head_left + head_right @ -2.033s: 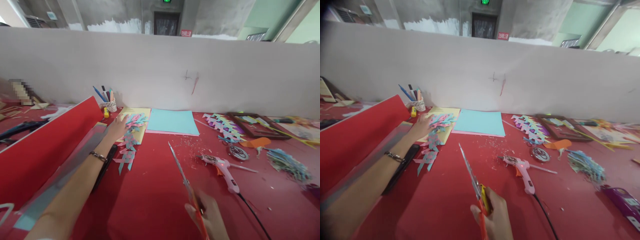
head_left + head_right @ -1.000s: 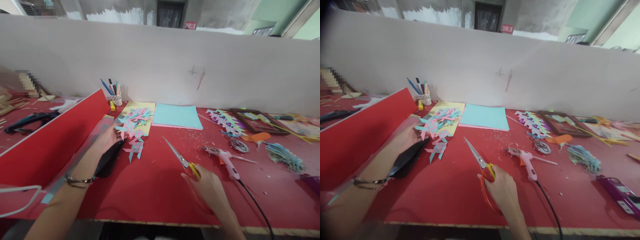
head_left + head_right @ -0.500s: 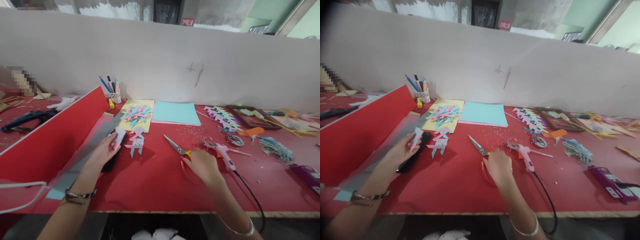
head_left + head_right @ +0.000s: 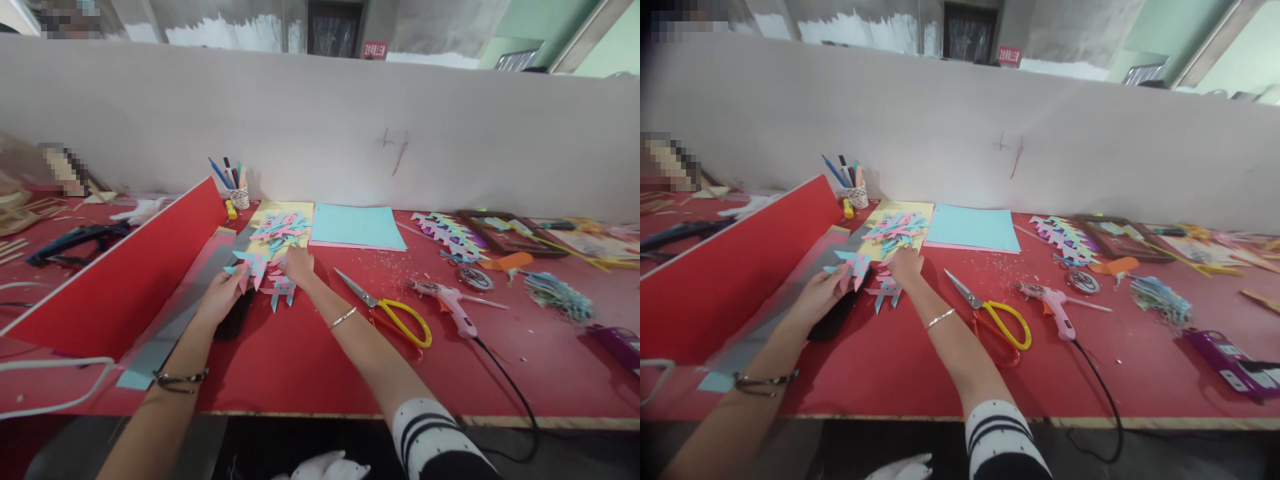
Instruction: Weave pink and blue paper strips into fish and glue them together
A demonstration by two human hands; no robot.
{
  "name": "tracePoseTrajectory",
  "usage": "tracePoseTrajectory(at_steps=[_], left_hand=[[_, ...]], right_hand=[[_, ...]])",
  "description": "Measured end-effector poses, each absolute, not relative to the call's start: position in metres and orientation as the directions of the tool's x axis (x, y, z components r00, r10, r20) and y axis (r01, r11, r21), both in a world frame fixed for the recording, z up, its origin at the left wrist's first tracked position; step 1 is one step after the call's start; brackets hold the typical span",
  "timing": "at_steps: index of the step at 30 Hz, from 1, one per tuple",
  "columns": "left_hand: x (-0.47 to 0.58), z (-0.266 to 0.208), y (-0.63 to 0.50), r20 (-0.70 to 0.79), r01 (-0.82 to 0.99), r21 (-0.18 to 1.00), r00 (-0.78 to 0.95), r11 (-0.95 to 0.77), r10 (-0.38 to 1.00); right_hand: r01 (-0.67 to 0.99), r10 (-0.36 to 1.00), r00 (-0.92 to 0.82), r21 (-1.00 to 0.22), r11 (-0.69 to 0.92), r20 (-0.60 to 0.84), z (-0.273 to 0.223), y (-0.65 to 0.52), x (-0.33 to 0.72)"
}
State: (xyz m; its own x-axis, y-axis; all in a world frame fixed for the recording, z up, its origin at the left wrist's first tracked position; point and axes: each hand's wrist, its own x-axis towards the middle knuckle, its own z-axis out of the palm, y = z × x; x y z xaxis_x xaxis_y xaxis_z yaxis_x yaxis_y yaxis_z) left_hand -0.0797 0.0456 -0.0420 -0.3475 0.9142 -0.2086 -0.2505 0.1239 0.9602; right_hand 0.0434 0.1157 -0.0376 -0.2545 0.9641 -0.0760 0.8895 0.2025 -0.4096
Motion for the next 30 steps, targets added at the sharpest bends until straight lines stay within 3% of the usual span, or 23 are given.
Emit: tracePoseTrajectory(at_steps=[8,14,24,30], left_hand=[[-0.081,-0.046,0.044,-0.224,-0.098,0.974,-0.321,0.203,0.920],[-0.087,-0.048,0.041,-0.115,0.186,0.967,-0.283,0.172,0.952],[-0.086,-0.057,0.047,-0.098,-0.047,0.995,-0.305,0.088,0.947],[-0.080,-0.048,0.044,-0.085,-0.043,0.996,-0.306,0.075,0.948]], right_hand=[[0.749,0.974,-0.224,-0.636,0.186,0.021,-0.039,0.133,0.071],[0.619,0.979,-0.204,-0.773,0.139,0.012,-0.039,0.137,0.082],[0.455,0.976,-0.209,-0.877,0.151,0.059,-0.046,0.136,0.090],[0.419,0.966,-0.247,-0.891,0.173,0.072,-0.044,0.134,0.095]])
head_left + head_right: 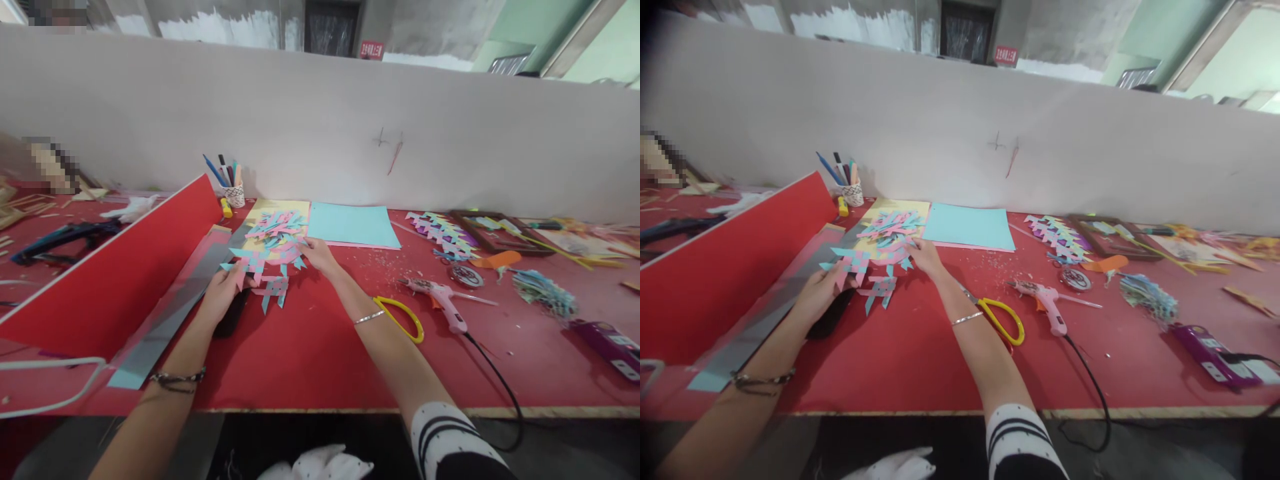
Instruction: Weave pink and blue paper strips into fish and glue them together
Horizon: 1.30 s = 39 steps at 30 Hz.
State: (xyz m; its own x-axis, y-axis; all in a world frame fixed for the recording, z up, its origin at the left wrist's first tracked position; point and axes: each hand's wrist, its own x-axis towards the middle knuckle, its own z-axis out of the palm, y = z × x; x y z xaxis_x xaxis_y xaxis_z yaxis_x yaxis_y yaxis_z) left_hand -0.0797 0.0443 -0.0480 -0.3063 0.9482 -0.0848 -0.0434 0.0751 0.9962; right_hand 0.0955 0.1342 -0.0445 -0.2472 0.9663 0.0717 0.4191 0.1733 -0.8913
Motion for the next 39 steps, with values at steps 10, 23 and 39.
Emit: tracePoseTrajectory(at_steps=[10,23,39], left_hand=[[-0.082,-0.050,0.042,0.094,0.175,0.984,-0.289,-0.044,0.953],[-0.065,-0.046,0.030,0.287,0.625,0.745,0.014,-0.232,0.958],[-0.045,-0.059,0.006,0.305,0.943,0.140,0.248,-0.301,0.919]], right_hand=[[0.431,0.925,-0.369,-0.866,0.255,0.089,-0.047,0.130,0.090],[0.409,0.889,-0.453,-0.872,0.269,0.062,-0.035,0.107,0.137],[0.549,0.854,-0.481,-0.691,0.471,0.200,-0.052,0.072,0.154]])
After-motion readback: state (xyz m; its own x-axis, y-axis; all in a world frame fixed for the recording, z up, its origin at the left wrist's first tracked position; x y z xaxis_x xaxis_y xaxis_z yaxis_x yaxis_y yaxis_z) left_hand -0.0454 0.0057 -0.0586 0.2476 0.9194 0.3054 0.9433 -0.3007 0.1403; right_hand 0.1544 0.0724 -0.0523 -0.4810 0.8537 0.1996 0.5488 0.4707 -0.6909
